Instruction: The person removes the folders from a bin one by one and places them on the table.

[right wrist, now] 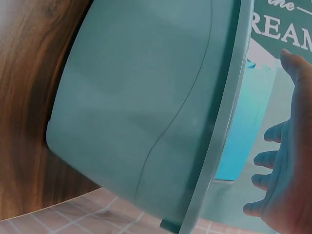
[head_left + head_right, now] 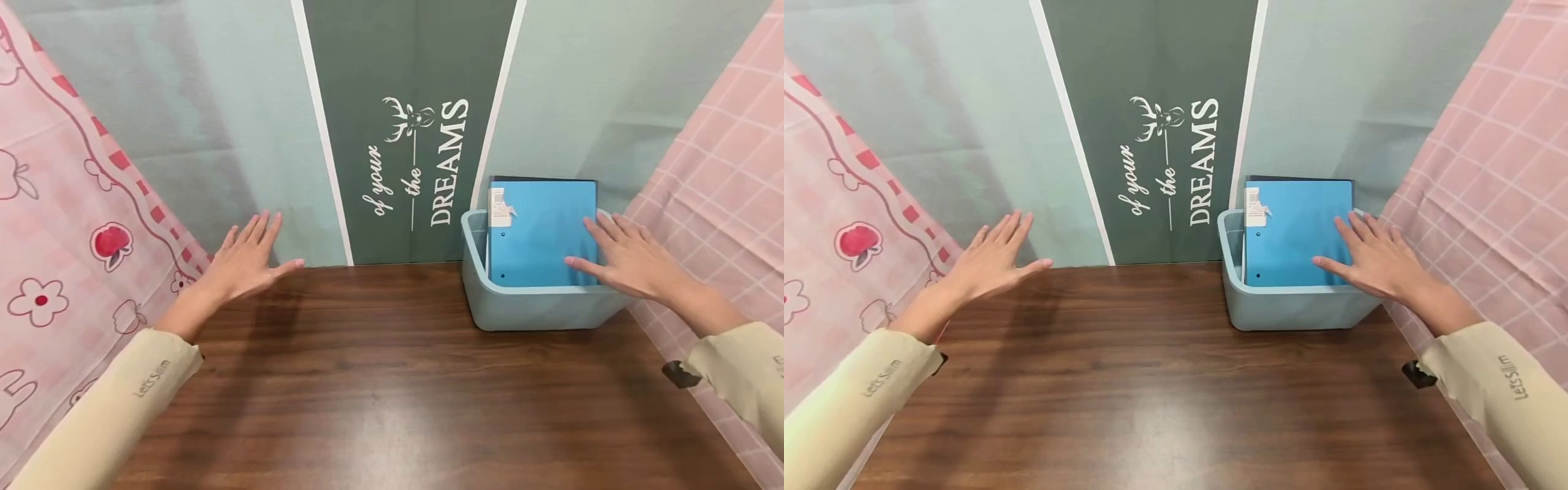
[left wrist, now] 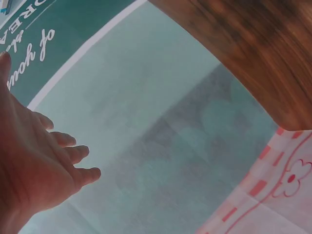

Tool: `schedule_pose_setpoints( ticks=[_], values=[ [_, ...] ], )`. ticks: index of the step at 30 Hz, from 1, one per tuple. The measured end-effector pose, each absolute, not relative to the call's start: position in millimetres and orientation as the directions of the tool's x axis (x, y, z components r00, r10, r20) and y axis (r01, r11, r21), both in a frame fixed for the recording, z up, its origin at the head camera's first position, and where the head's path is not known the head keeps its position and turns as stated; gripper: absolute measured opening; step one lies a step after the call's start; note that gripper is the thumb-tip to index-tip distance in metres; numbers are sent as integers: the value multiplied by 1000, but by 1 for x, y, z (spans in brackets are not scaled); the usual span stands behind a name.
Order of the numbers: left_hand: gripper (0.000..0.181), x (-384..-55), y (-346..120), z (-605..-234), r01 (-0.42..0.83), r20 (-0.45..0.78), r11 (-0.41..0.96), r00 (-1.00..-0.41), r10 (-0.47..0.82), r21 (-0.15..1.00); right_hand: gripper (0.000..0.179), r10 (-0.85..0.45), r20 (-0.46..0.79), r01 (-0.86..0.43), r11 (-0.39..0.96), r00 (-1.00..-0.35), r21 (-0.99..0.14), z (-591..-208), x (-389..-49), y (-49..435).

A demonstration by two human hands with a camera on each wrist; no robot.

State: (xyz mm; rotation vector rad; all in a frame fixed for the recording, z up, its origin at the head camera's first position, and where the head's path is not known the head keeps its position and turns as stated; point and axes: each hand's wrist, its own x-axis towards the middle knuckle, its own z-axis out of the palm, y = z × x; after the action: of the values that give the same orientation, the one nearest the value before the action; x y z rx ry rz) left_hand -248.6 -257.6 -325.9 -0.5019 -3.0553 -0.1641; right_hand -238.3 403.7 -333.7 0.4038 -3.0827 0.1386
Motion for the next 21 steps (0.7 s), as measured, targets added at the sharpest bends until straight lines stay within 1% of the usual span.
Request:
schedule_pose_setpoints(
  ticks=[6,16,21],
  values=[
    [105,-252,-242,-325,356,82,930,-933,349,92,98,-238,57,-244,963,-970,-119,-338,-238,413],
    [102,-254,-212,-329,399,116,909,-915,386,118,98,-231,35,-234,964,-972,-125,-349,-246,439],
    [102,-257,-200,-333,418,114,899,-907,405,131,97,-249,37,-252,960,-968,-124,-354,-251,451]
  ],
)
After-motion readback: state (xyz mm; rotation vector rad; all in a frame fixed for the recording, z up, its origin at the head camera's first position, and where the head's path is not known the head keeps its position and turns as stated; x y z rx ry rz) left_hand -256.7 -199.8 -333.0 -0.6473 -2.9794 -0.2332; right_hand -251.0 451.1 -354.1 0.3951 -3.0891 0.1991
